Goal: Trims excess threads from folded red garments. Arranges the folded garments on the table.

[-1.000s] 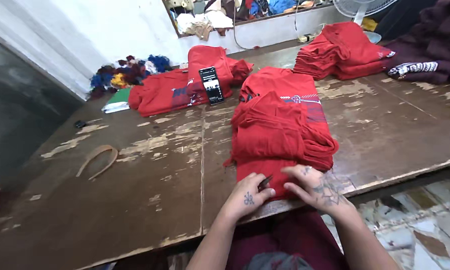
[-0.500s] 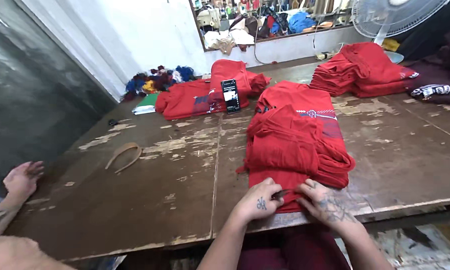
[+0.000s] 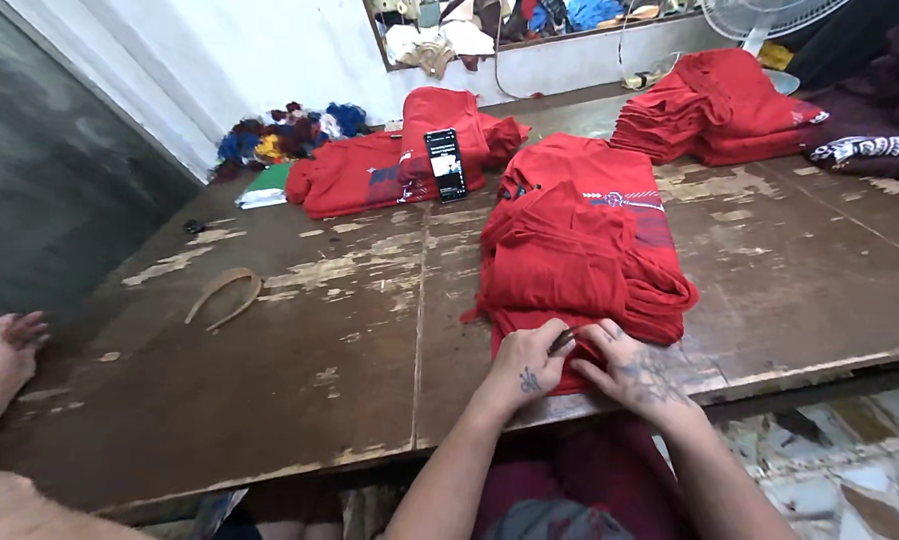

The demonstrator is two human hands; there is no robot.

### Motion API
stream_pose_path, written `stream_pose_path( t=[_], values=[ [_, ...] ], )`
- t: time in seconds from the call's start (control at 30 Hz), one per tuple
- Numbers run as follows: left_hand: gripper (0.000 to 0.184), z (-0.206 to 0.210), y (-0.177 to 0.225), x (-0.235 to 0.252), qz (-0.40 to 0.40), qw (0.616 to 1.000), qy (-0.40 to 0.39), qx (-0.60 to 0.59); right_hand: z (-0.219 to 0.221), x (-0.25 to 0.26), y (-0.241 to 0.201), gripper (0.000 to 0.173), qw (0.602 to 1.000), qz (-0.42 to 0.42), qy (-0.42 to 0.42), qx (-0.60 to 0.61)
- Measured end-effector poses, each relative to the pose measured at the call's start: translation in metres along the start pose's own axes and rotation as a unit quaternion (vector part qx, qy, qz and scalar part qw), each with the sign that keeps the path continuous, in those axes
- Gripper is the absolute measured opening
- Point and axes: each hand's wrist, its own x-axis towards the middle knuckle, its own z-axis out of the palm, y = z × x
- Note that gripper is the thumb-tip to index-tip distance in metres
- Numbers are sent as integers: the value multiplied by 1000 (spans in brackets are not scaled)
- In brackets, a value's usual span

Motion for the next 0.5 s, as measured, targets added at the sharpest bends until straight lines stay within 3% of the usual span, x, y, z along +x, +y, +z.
stream_pose_path(
  t=[0.07,0.17,0.2,0.27,0.37,0.5],
  values=[
    [23,-10,-9,-12,-9,999,-49,-5,6,-9,14,23,998,-36,45,-20],
    [28,-30,-13,-19,-93,960,-254,77,2,-35,32,26,995,-75,44,-40],
    [30,-32,-9,-17,-107,946,-289,99,5,-42,33,28,995,-77,40,-47],
    [33,-32,4,-9,-84,961,-244,103,8,-48,30,28,995,-69,43,-50],
    [34,5,14,8,-55,993,-95,-46,12,-54,33,23,993,-71,91,-27],
    [35,35,4,8,-105,974,-81,-182,-8,-80,48,18,989,-77,122,28]
  ],
)
